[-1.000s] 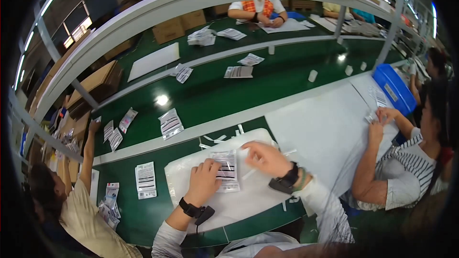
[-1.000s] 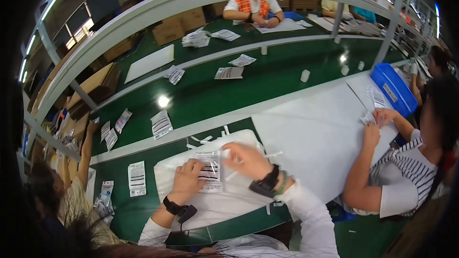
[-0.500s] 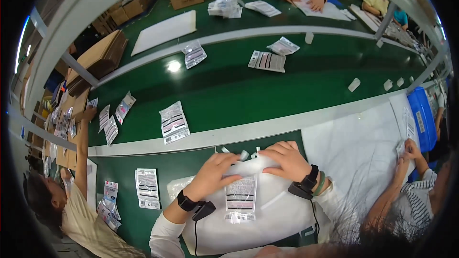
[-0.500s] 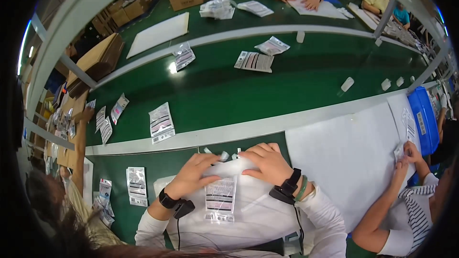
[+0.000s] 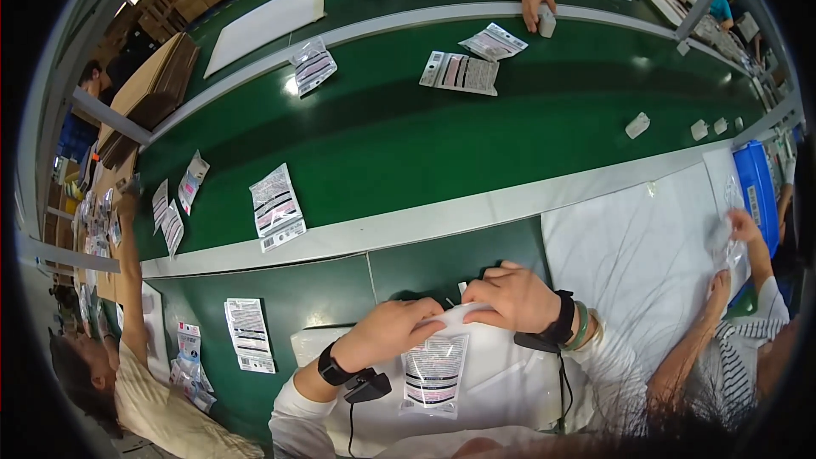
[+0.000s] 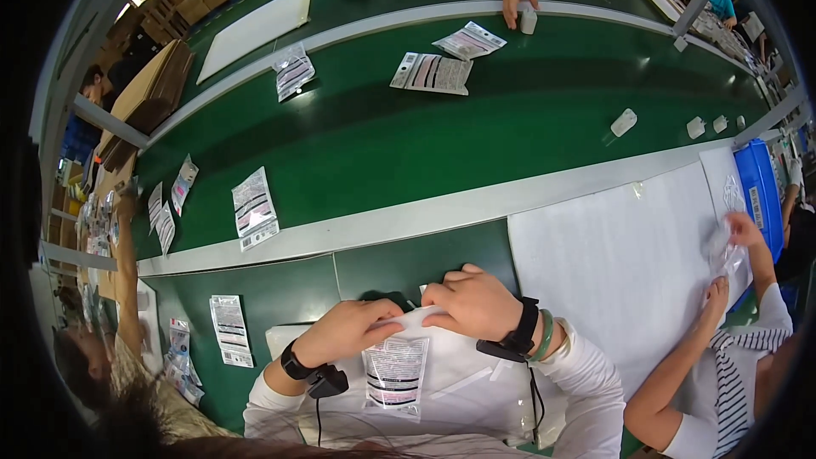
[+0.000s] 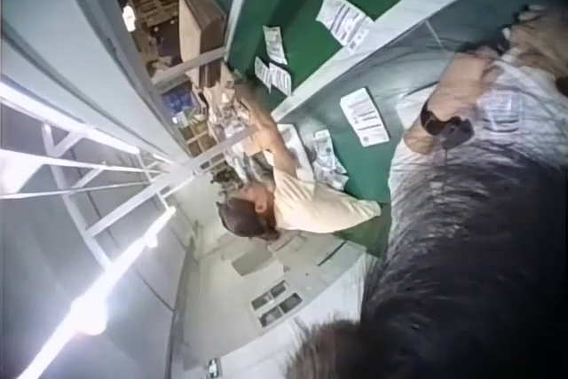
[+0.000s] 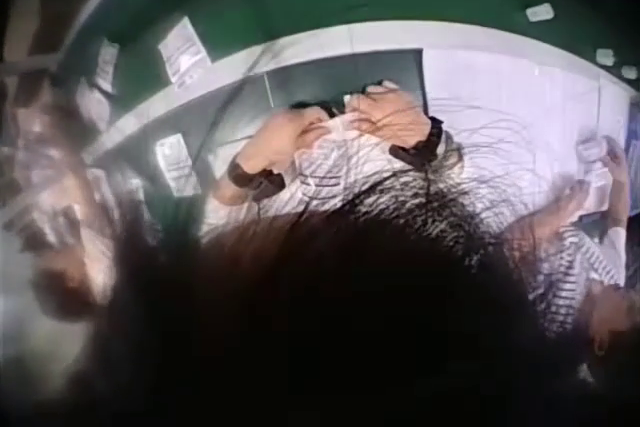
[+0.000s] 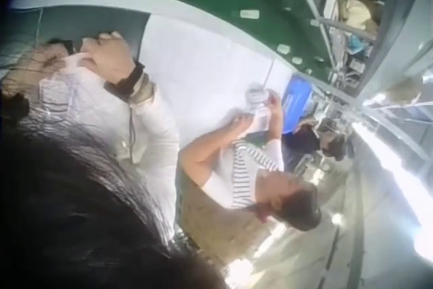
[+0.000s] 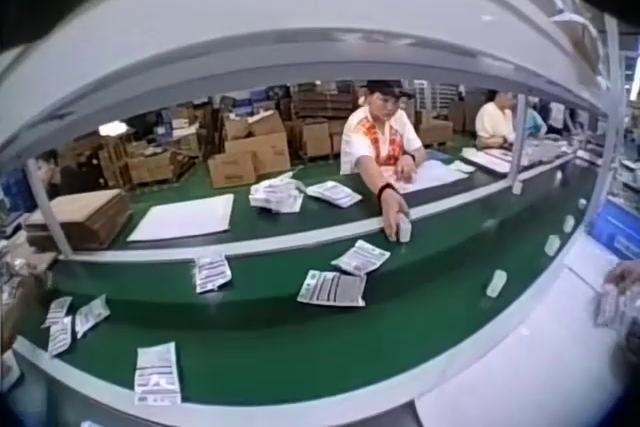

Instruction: The person packages items by hand, placing a small white bottle into a plastic pouch, peeling the adhesive strip, and folding the top to seal it. The person then sets the finished item aside on the green work surface and repeats the process.

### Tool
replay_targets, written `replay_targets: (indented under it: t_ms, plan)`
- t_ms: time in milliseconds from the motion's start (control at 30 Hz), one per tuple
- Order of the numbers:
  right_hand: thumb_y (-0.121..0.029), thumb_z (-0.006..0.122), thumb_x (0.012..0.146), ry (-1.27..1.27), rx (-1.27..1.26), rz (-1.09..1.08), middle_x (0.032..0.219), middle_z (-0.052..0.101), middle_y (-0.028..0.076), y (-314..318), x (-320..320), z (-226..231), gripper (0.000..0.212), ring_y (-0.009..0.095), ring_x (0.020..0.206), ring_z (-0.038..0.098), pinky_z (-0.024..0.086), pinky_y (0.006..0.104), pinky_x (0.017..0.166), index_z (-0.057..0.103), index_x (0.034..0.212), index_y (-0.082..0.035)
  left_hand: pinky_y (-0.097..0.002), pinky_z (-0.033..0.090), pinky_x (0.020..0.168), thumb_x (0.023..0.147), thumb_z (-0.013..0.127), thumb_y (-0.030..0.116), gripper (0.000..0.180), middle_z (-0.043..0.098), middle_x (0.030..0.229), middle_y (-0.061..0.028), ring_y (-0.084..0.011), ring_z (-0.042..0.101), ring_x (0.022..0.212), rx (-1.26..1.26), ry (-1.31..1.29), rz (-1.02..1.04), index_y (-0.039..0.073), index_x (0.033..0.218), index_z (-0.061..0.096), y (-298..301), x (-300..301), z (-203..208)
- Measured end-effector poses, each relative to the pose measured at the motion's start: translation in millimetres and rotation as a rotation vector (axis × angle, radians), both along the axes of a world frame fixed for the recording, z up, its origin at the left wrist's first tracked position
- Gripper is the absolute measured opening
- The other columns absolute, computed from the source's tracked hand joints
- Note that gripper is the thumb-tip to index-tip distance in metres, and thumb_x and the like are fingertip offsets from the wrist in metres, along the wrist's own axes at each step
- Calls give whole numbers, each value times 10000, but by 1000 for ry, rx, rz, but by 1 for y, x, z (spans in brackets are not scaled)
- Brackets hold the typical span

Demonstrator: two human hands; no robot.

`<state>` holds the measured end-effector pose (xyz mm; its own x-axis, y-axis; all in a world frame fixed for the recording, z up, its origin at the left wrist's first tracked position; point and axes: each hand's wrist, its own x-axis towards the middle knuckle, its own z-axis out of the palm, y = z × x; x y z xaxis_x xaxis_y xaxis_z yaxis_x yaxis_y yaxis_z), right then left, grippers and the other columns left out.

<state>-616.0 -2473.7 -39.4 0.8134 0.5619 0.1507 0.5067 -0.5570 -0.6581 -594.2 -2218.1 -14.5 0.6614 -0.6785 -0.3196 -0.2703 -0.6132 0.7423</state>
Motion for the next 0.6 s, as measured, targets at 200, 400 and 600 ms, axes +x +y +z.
replay_targets:
  t_ms: [200, 400, 600]
  plan:
    - [-377, 691, 869, -52, 43, 16, 764, 640, 30, -6, -5, 0, 271, 249, 798, 639, 498, 380, 775, 657, 915, -112, -326, 520, 676, 899, 697, 270, 265, 695, 894, -88, -243, 672, 777, -122, -133, -122, 81, 1079, 648, -1, 6, -6]
    - [-368, 690, 871, 35, 103, -22, 782, 643, 41, -13, -3, -7, 254, 267, 799, 642, 509, 395, 779, 672, 914, -118, -328, 520, 674, 893, 699, 276, 265, 704, 865, -83, -246, 677, 772, 21, 145, 28, 86, 1070, 646, -16, 7, 8]
    - [-360, 684, 877, 64, 14, 10, 799, 656, 31, -21, -2, 1, 237, 256, 799, 645, 497, 384, 781, 667, 902, -125, -346, 522, 682, 879, 706, 266, 273, 707, 871, -88, -272, 680, 764, -72, -109, -133, 81, 1063, 623, -14, 5, 0]
